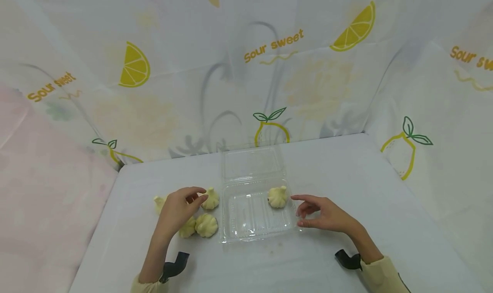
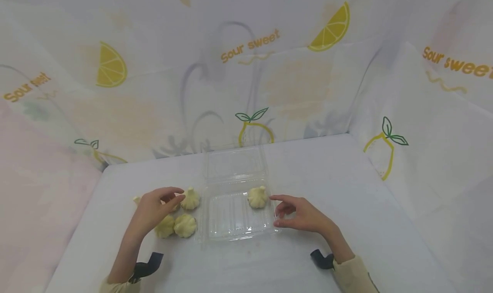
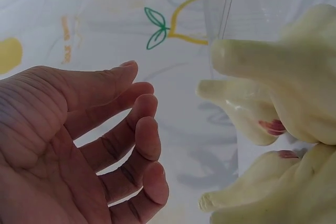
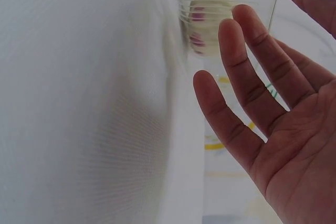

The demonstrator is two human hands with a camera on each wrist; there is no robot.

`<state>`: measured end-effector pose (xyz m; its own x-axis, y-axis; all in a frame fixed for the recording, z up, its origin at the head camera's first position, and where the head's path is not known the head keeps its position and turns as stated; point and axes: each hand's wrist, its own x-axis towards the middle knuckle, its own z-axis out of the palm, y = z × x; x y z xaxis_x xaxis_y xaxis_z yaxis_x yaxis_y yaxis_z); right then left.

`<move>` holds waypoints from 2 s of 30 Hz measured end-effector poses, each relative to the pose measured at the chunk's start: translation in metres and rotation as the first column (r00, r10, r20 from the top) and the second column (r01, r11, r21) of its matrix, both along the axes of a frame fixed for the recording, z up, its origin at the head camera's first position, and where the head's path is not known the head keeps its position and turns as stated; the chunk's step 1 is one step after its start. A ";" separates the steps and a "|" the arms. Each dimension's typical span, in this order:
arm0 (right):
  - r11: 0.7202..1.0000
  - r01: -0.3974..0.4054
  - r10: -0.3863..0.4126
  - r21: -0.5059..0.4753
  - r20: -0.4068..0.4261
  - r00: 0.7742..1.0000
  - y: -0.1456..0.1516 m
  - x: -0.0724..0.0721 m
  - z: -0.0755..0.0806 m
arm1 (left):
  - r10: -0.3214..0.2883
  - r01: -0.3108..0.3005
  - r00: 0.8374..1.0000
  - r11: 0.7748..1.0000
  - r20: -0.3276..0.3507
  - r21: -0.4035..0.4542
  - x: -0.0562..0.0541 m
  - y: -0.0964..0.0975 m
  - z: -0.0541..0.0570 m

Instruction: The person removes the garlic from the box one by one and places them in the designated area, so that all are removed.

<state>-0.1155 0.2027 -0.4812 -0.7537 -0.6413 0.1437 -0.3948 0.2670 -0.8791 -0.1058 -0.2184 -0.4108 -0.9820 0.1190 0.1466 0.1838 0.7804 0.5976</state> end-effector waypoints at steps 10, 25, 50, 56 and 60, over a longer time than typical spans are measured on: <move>1.000 -0.001 0.001 0.016 0.005 1.000 0.001 -0.001 0.000 | -0.055 0.057 0.998 0.997 -0.038 0.052 -0.009 0.012 0.002; 1.000 -0.006 0.006 -0.001 -0.021 1.000 0.000 -0.001 -0.003 | -0.109 0.113 0.993 0.986 -0.037 0.123 -0.024 0.034 0.005; 1.000 -0.010 0.010 -0.015 -0.010 1.000 -0.001 -0.001 -0.001 | -0.179 0.187 0.982 0.971 -0.067 0.149 -0.039 0.075 0.002; 1.000 -0.009 0.009 -0.009 0.008 1.000 -0.001 0.000 0.002 | -0.189 0.196 0.980 0.968 -0.060 0.159 -0.041 0.084 -0.002; 1.000 -0.007 0.007 -0.006 0.008 1.000 0.000 0.000 0.003 | -0.202 0.209 0.978 0.965 -0.059 0.159 -0.043 0.091 -0.004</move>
<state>-0.1156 0.2025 -0.4786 -0.7507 -0.6453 0.1416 -0.3893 0.2588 -0.8840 -0.1486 -0.1274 -0.4153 -0.9316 0.2881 0.2216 0.3574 0.6157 0.7023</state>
